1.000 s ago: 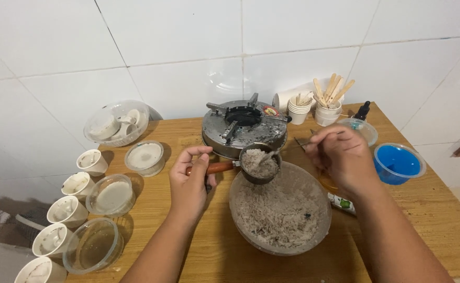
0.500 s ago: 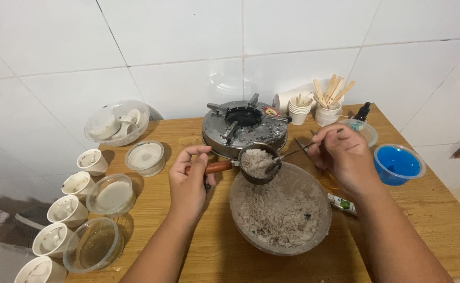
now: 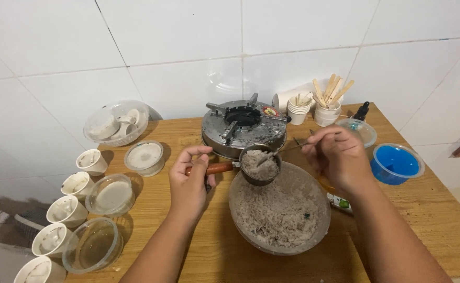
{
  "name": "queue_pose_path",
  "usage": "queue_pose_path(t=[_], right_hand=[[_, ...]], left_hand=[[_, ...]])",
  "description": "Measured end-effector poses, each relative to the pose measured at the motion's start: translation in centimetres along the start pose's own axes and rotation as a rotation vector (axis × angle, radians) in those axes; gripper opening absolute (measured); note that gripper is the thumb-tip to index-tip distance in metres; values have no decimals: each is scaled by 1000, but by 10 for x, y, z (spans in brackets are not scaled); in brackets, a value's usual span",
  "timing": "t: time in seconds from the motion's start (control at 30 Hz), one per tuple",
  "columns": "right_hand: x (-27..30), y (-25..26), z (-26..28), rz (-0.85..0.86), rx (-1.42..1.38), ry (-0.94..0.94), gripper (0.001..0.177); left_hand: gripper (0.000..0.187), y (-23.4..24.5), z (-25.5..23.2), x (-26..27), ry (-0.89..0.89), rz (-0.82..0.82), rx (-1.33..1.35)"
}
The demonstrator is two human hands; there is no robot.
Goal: Scooping wax powder from a bowl into a melting pot and cleaning the scoop with scissors.
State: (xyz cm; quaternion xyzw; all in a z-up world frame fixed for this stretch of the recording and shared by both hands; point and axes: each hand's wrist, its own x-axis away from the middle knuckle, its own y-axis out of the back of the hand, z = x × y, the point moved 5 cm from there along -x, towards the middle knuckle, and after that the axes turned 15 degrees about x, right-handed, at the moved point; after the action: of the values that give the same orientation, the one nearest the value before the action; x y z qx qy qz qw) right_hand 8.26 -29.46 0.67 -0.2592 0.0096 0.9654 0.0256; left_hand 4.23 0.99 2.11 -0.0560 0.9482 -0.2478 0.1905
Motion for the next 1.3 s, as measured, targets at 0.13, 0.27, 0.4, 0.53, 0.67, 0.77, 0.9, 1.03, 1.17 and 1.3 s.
queue_pose_path(t=[0.13,0.27,0.4,0.53,0.67,0.77,0.9,1.03,1.17,1.3], right_hand=[[1,-5,9,19,65,19,27],[4,-6,10,0,37,14,27],[2,-3,7,13,38,4,27],[3,-6,21,-26,-8,22,29],[-4,9,6,-40,-45,-17,31],[-10,19,1,-70,-63,-47,33],[-4,21,11,-50,292,-65,33],[2,-14,32,211,641,-128,20],[0,-14,23,257,589,-319,27],[8,-13,29,439,594,-567,23]], left_hand=[[18,4,9,-3,-17,3,16],[18,5,11,-3,-22,10,17],[18,5,11,-3,-33,17,4],[18,4,8,-2,-32,8,14],[18,5,7,-3,-21,-8,6],[18,5,-1,-2,-9,-41,-12],[19,17,6,-10,-55,-88,-7],[19,20,2,-11,-61,-115,3],[19,19,2,-9,-52,-141,26],[18,20,1,-9,-46,-147,27]])
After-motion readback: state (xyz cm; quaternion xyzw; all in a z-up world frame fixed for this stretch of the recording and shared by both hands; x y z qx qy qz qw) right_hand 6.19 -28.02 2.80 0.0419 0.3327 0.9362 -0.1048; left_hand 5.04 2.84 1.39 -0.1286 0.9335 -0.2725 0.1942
